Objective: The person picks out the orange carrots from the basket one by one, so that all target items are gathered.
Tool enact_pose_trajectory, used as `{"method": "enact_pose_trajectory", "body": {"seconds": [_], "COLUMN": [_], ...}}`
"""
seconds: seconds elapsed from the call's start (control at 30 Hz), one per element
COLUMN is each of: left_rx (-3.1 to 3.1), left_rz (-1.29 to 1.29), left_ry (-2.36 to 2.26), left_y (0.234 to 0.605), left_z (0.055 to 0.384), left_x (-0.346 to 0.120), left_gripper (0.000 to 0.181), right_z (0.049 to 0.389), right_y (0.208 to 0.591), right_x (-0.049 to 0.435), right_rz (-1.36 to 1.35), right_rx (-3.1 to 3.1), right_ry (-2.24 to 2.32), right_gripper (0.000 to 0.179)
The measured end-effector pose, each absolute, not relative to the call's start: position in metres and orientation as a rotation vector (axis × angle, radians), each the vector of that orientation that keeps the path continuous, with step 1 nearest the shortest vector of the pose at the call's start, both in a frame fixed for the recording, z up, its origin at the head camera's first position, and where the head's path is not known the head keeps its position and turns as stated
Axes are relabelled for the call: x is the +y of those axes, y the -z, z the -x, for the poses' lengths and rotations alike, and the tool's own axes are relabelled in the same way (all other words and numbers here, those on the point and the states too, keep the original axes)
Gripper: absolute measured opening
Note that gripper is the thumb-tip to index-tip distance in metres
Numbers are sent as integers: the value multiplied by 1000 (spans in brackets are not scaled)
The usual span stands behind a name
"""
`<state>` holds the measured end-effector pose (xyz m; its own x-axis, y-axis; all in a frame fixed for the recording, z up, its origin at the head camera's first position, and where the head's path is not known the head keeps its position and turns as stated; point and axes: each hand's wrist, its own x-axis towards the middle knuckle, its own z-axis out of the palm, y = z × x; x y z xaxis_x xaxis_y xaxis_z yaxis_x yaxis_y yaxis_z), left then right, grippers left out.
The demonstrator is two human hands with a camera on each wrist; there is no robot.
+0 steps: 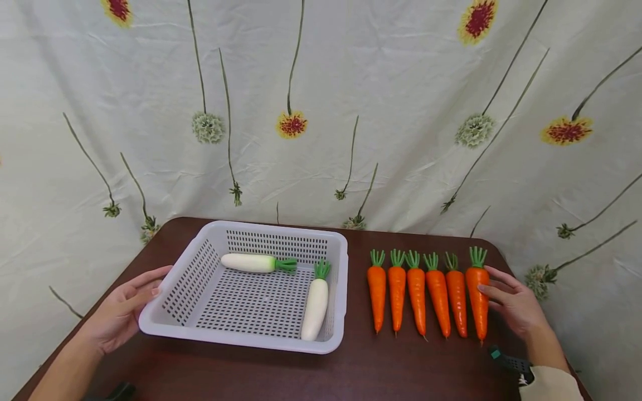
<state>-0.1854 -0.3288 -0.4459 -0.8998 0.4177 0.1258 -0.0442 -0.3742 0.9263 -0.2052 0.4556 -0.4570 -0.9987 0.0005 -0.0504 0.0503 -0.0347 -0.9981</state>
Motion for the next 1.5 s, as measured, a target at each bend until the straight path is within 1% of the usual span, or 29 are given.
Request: {"method": "enact_pose_trajectory", "body": {"seconds": [0.27,0.4,0.47,0.57,0.63,0.9,1.03,1.13,1.37,1.5], "left_rx": [1560,1561,1559,1557,1555,1559,1558,1564,1573,1570], "left_rz": [-511,-524,-525,-522,-521,-524,-529,-527,-521,-526], "left_ry": [-2336,-2332,-2333,-2335,-2336,-2334,-2332,-2329,-2337,-2337], "left_y": [447,448,448,448,448,447,447,448,448,448], "left_z": [185,186,186,186,186,186,186,186,186,187], "left_x": [-330,-330,-330,-330,-330,-330,-329,-329,-329,-330], "left_gripper": [48,49,48,48,48,48,48,48,48,48], "right_z": [211,215,217,220,221,223,223,223,224,223], "right_y": [453,454,455,453,453,449,449,450,447,446], "right_x": [464,467,468,469,469,469,469,470,468,465], "right_rz": [-214,-266,-273,-256,-243,-220,-220,-229,-251,-256], "right_rx": [2321,2421,2451,2472,2482,2463,2466,2477,2497,2499], "right_ry": [1924,1732,1670,1610,1584,1555,1547,1531,1458,1437], "right_gripper": [42,53,59,65,64,52,51,56,75,81]}}
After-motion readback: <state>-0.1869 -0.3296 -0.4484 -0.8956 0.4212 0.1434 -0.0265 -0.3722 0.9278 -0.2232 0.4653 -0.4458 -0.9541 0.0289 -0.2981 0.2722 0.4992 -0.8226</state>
